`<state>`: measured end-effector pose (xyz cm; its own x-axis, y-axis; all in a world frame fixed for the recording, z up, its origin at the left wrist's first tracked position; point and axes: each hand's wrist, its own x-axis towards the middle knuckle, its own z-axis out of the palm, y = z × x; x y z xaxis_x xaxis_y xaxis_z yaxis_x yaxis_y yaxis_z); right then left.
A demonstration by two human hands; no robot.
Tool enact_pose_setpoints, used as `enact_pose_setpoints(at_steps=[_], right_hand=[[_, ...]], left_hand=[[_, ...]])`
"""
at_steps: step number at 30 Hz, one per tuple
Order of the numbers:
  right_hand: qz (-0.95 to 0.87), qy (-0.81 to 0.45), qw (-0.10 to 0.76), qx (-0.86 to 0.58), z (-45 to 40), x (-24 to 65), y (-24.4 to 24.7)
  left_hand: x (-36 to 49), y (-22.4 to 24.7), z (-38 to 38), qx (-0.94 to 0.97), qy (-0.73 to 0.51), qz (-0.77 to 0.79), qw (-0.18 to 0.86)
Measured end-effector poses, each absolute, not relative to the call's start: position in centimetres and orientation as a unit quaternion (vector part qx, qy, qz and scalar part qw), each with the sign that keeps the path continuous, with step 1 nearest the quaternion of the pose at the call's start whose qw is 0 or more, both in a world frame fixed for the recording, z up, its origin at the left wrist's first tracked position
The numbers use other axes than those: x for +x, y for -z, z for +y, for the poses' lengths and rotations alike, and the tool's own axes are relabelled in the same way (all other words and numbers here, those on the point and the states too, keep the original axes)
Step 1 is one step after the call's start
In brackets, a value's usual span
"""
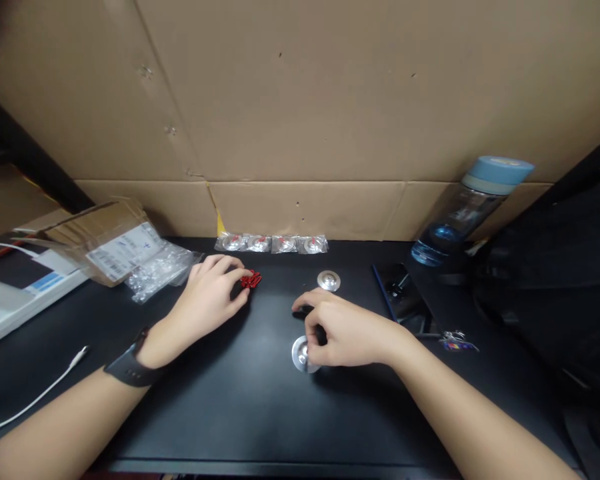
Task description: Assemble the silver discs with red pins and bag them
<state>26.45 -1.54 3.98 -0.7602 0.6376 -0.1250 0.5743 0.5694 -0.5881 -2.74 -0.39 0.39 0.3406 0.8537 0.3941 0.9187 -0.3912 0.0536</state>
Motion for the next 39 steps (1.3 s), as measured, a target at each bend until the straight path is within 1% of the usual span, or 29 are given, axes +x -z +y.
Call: enact_pose_setpoints(at_steps=[2, 5, 10, 14, 19, 26, 33, 39], right_hand=[[-0.889, -0.311, 0.055, -0.333, -1.6, 26.5, -4.1], [-0.894, -0.281, 0.092, -0.338, -1.6, 26.6, -4.2], [-0.895, -0.145, 0.162, -0.388, -0.4, 27.3, -3.9], [-0.886, -0.064, 0.167, -0.428, 1.5, 28.6, -2.7], [-0.878, -0.076, 0.151, -0.448, 2.8, 29.5, -1.7], [-0.867, -0.064, 0.132, -0.476, 3.0, 29.4, -1.5], [-0.861, -0.053, 0.135, -0.487, 3.2, 29.5, -0.8], [-0.863, -0.034, 0.115, -0.490, 3.2, 29.3, -0.8]], left_hand=[[-2.9, 0.0, -0.2, -0.818, 0.179, -0.540, 0.090], [-2.7, 0.5, -0.1, -0.826, 0.176, -0.530, 0.083], [-2.5, 0.8, -0.1, -0.831, 0.165, -0.525, 0.081], [-2.3, 1.0, -0.3, -0.831, 0.161, -0.528, 0.076], [-2.1, 0.9, -0.5, -0.848, 0.171, -0.501, 0.028], [-1.0, 0.2, -1.2, -0.902, 0.171, -0.387, -0.085], [-0.5, 0.8, -1.4, -0.891, 0.188, -0.407, -0.076], [-0.7, 1.3, -1.3, -0.895, 0.180, -0.395, -0.101]])
